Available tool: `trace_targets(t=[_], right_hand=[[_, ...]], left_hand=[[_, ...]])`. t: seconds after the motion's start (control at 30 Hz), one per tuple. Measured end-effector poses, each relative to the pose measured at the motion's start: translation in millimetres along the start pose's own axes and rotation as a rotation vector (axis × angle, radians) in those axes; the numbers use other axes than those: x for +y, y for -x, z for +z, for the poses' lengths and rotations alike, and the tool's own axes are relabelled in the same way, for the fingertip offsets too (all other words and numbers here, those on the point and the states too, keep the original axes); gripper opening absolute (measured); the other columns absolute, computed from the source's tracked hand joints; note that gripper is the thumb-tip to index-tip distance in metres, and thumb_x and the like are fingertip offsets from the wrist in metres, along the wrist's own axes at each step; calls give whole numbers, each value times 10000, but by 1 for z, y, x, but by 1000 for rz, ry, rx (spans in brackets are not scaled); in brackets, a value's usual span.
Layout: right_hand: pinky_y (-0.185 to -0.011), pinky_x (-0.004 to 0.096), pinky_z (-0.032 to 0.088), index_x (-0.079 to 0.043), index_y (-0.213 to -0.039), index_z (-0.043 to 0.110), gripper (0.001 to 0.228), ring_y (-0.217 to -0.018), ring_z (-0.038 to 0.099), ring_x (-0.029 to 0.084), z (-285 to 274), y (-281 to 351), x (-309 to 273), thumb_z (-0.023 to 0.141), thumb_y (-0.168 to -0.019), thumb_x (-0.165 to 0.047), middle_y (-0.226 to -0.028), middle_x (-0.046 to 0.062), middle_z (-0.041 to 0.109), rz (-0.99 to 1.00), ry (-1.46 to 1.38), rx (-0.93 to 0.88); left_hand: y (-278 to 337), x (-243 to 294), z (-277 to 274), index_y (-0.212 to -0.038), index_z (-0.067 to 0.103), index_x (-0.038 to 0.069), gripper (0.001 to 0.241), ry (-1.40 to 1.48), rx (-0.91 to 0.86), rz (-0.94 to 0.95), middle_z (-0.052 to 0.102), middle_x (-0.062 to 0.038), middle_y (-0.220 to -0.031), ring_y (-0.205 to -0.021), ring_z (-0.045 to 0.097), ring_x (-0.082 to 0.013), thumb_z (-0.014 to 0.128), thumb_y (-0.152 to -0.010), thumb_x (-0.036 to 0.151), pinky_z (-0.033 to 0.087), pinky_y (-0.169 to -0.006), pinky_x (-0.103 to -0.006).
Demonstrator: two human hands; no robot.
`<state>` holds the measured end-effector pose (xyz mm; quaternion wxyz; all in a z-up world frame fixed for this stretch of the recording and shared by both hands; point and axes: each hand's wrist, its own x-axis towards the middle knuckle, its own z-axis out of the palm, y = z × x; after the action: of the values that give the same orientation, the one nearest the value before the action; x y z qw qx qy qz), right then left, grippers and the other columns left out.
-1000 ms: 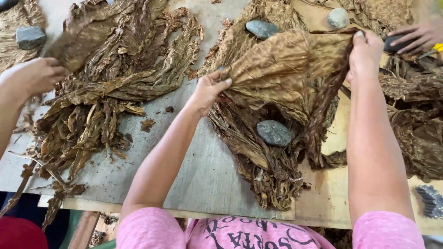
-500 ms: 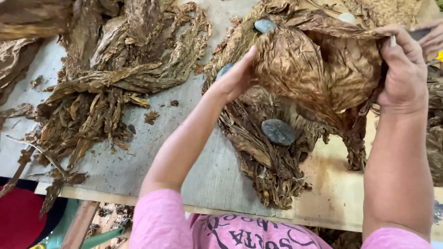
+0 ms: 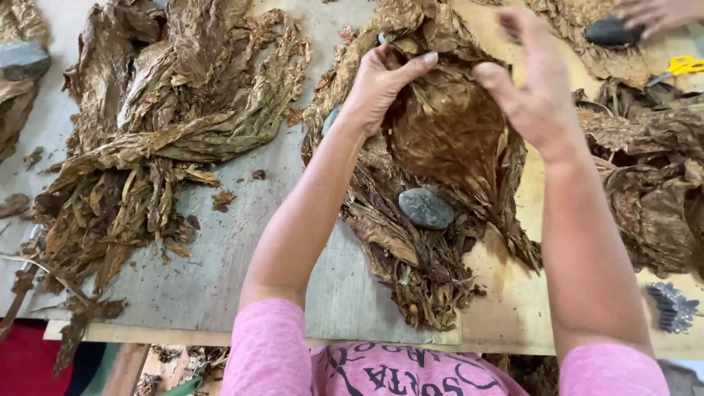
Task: Flattening and weighting large dried tobacco leaves on a wooden table using stones as weights.
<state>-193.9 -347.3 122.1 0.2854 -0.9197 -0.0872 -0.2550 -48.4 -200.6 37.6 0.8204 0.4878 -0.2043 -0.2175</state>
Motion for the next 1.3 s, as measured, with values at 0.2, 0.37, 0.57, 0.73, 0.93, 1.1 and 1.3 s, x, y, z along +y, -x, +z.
trace_targets(t=[0.2,0.37,0.57,0.73,0.93,1.1,1.3], right_hand=[[-890,387,448,-20,-1186,507,344,-1045,541,261,37,-36,18,508,-1022,-322,-1148,140,575,-60,-300,-101],[-931,270,557,-52,-1130,566,209,-1047,659,197,43,-55,28,393,-1036,17,-1116,127,667,-49,-430,205],[-680,127,342,-146,-993,623,153,-650,354,37,27,-54,81,517,-1069,-225,-866,-82,569,334,-405,410],[-826,147,436,-196,-890,613,178,-796,504,-11,14,-53,82,532,-1024,-282,-907,-105,631,418,-522,464],[-653,196,316,-158,-901,569,221,-699,379,32,12,-49,121,441,-1031,-33,-815,-74,495,438,-501,514],[-585,170,268,-169,-971,554,212,-617,318,24,5,-41,62,420,-1099,-66,-818,-79,485,383,-366,264],[-985,259,403,-124,-1250,539,202,-1030,489,100,-3,-41,6,402,-1103,-152,-1176,-1,554,82,-443,39]], left_hand=[[13,16,-5,-1234,378,-23,666,90,-127,-17,653,-175,-1036,-878,681,-247,752,-733,206,616,-799,-362],[7,4,-37,-1160,612,22,468,-105,14,176,599,7,-693,-468,498,-54,689,-832,347,382,-386,-180],[15,-4,-60,-945,653,37,196,0,254,454,682,-87,-861,-733,656,-155,593,-920,221,594,-624,-229],[28,-9,-63,-908,636,92,180,-179,431,423,572,18,-591,-407,470,-52,563,-944,252,364,-348,-174],[36,-12,-62,-898,639,122,163,-209,473,297,460,75,-525,-386,322,-28,558,-950,254,230,-349,-199],[36,22,-47,-1167,544,58,506,-501,415,119,622,-93,-941,-762,567,-164,485,-861,458,449,-660,-325],[-5,47,-23,-1420,285,102,1080,-842,263,130,516,-165,-1377,-1254,544,-262,503,-616,789,431,-1019,-526]])
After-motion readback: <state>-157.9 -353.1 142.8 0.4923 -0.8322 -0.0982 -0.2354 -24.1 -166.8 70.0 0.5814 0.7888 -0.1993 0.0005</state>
